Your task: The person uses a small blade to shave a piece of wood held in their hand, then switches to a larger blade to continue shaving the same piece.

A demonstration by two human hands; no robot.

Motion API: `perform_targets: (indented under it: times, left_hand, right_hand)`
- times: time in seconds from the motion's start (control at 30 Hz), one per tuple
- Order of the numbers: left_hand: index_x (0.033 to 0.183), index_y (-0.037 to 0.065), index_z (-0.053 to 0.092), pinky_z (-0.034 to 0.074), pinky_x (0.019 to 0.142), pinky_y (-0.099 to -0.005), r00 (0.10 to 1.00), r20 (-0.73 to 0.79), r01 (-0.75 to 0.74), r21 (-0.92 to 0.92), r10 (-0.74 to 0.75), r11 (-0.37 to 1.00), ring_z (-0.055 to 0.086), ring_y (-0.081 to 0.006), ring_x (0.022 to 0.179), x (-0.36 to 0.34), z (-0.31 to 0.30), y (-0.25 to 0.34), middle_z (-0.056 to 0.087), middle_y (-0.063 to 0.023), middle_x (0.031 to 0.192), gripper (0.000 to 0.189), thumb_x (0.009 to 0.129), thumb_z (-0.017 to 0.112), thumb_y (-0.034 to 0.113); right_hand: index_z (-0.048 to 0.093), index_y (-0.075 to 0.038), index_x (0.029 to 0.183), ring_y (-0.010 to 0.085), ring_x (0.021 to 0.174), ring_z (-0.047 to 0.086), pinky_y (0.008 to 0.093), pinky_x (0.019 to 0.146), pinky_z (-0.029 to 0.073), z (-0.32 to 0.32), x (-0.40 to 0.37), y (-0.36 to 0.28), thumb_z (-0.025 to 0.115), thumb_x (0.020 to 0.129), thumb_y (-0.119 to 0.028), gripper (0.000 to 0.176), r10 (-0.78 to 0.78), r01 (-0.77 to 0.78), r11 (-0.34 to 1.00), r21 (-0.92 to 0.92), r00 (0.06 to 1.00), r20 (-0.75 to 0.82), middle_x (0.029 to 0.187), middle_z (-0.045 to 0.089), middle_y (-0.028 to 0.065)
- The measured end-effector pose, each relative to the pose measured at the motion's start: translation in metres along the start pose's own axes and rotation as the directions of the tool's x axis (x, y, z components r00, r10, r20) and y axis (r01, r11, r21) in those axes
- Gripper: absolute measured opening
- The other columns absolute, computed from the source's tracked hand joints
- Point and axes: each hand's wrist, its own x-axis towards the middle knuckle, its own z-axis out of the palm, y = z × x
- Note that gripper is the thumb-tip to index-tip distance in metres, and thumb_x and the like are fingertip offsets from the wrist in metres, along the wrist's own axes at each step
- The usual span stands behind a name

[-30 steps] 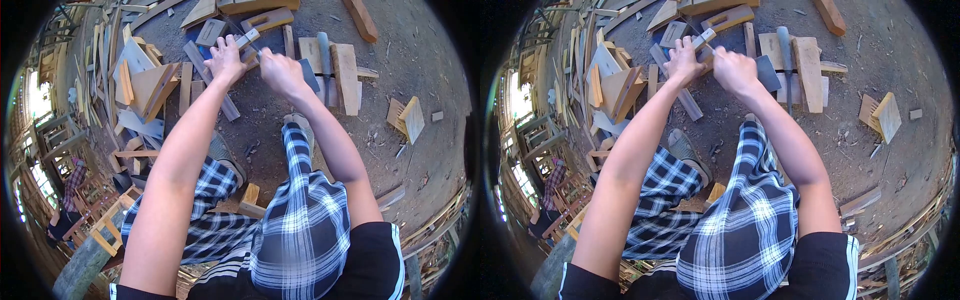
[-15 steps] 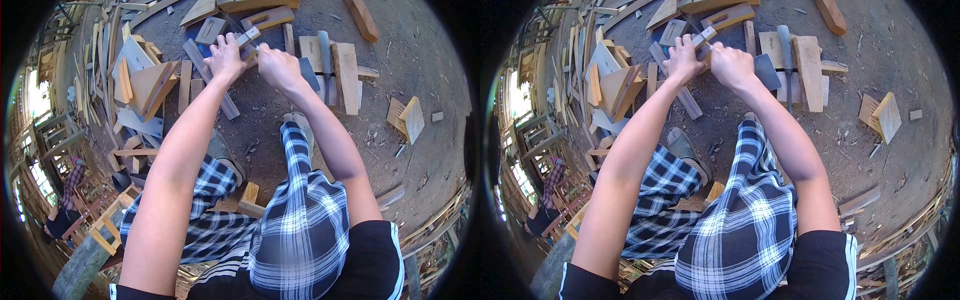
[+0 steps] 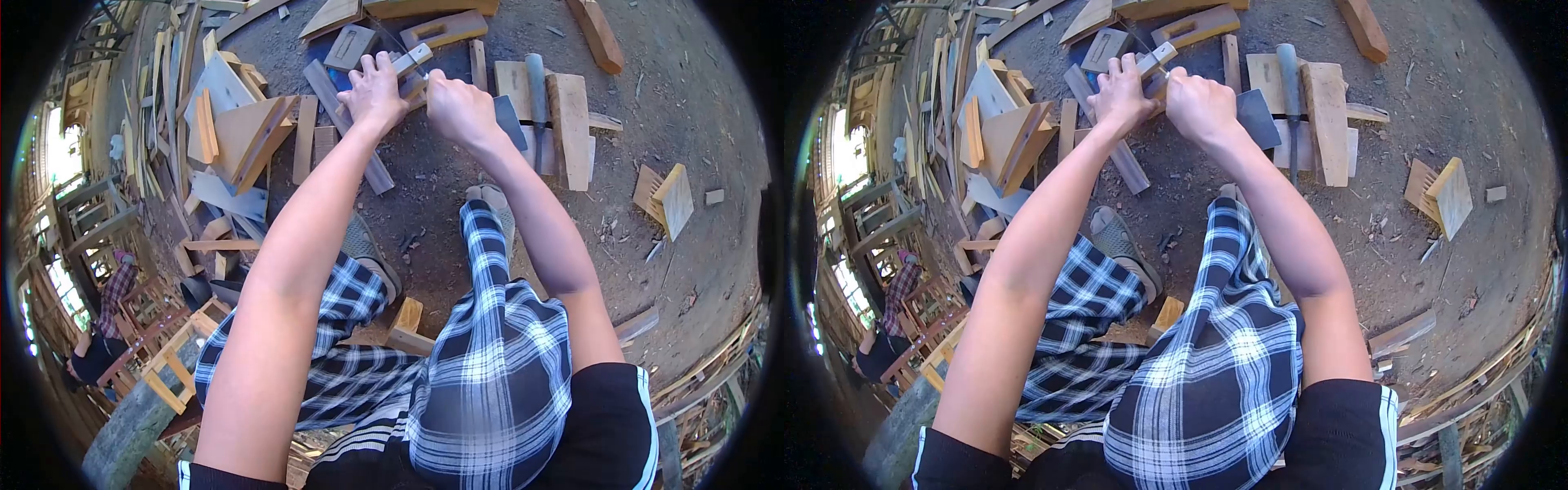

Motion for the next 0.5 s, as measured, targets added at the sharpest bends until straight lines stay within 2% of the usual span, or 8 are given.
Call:
perform_targets:
  times: [0.03, 0.17, 0.27, 0.33, 0.4, 0.5]
  left_hand:
    - [0.138, 0.012, 0.037, 0.047, 0.09, -0.0605, 1.0, -0.004, 0.004, -0.005, -0.004, 1.0, 0.049, -0.037, 0.124, -0.001, -0.002, 0.003, 0.045, -0.0117, 0.133, 0.088, 0.066, 0.086, 0.027]
    - [0.137, 0.011, 0.038, 0.047, 0.09, -0.0607, 1.0, -0.016, 0.012, -0.028, -0.013, 1.0, 0.049, -0.0373, 0.124, -0.004, -0.002, 0.0, 0.046, -0.0125, 0.132, 0.087, 0.066, 0.085, 0.026]
    - [0.137, 0.011, 0.038, 0.047, 0.09, -0.0608, 0.999, -0.032, -0.011, -0.011, 0.011, 1.0, 0.049, -0.0372, 0.124, -0.004, 0.001, 0.0, 0.046, -0.0123, 0.132, 0.085, 0.068, 0.085, 0.026]
    - [0.137, 0.011, 0.037, 0.047, 0.09, -0.0609, 0.999, -0.047, -0.016, -0.027, 0.015, 1.0, 0.049, -0.0371, 0.124, -0.004, -0.002, 0.002, 0.046, -0.0121, 0.132, 0.084, 0.069, 0.085, 0.026]
    - [0.137, 0.012, 0.037, 0.047, 0.09, -0.0609, 0.999, -0.04, -0.009, -0.016, 0.009, 1.0, 0.049, -0.0366, 0.123, -0.001, -0.004, 0.005, 0.046, -0.0114, 0.133, 0.083, 0.07, 0.084, 0.026]
    - [0.131, 0.011, 0.041, 0.045, 0.089, -0.0595, 1.0, -0.026, 0.011, -0.03, -0.012, 1.0, 0.05, -0.0352, 0.123, -0.005, -0.001, 0.002, 0.046, -0.0103, 0.129, 0.076, 0.069, 0.083, 0.023]
  right_hand:
    - [0.054, 0.0, 0.096, 0.0403, 0.074, 0.07, 0.0503, 0.066, 0.057, -0.002, -0.008, 0.002, 0.043, 0.092, -0.012, 0.017, -0.007, 0.007, 1.0, -0.006, 1.0, -0.013, 0.079, 0.069, 0.024]
    - [0.049, -0.001, 0.097, 0.0407, 0.069, 0.069, 0.0523, 0.061, 0.055, -0.027, -0.08, 0.007, 0.043, 0.094, -0.013, 0.014, 0.101, -0.105, 0.994, 0.019, 0.986, 0.133, 0.07, 0.067, 0.0247]
    - [0.048, 0.0, 0.094, 0.0404, 0.066, 0.069, 0.0534, 0.06, 0.055, -0.034, -0.097, 0.01, 0.043, 0.094, -0.012, 0.013, 0.126, -0.122, 0.992, -0.04, 0.979, 0.163, 0.067, 0.065, 0.025]
    - [0.05, 0.001, 0.093, 0.0402, 0.07, 0.07, 0.0524, 0.062, 0.055, -0.029, -0.077, 0.005, 0.043, 0.093, -0.012, 0.014, 0.133, -0.136, 0.991, 0.004, 0.979, 0.156, 0.071, 0.067, 0.0249]
    - [0.051, 0.001, 0.092, 0.0398, 0.074, 0.07, 0.0509, 0.064, 0.056, -0.009, -0.038, 0.006, 0.043, 0.092, -0.012, 0.015, 0.04, -0.04, 0.999, 0.013, 0.998, 0.041, 0.076, 0.068, 0.0247]
    - [0.053, 0.001, 0.093, 0.0392, 0.077, 0.071, 0.0496, 0.067, 0.056, 0.0, 0.001, -0.001, 0.043, 0.092, -0.011, 0.015, 0.002, -0.003, 1.0, 0.02, 1.0, 0.009, 0.079, 0.069, 0.0244]
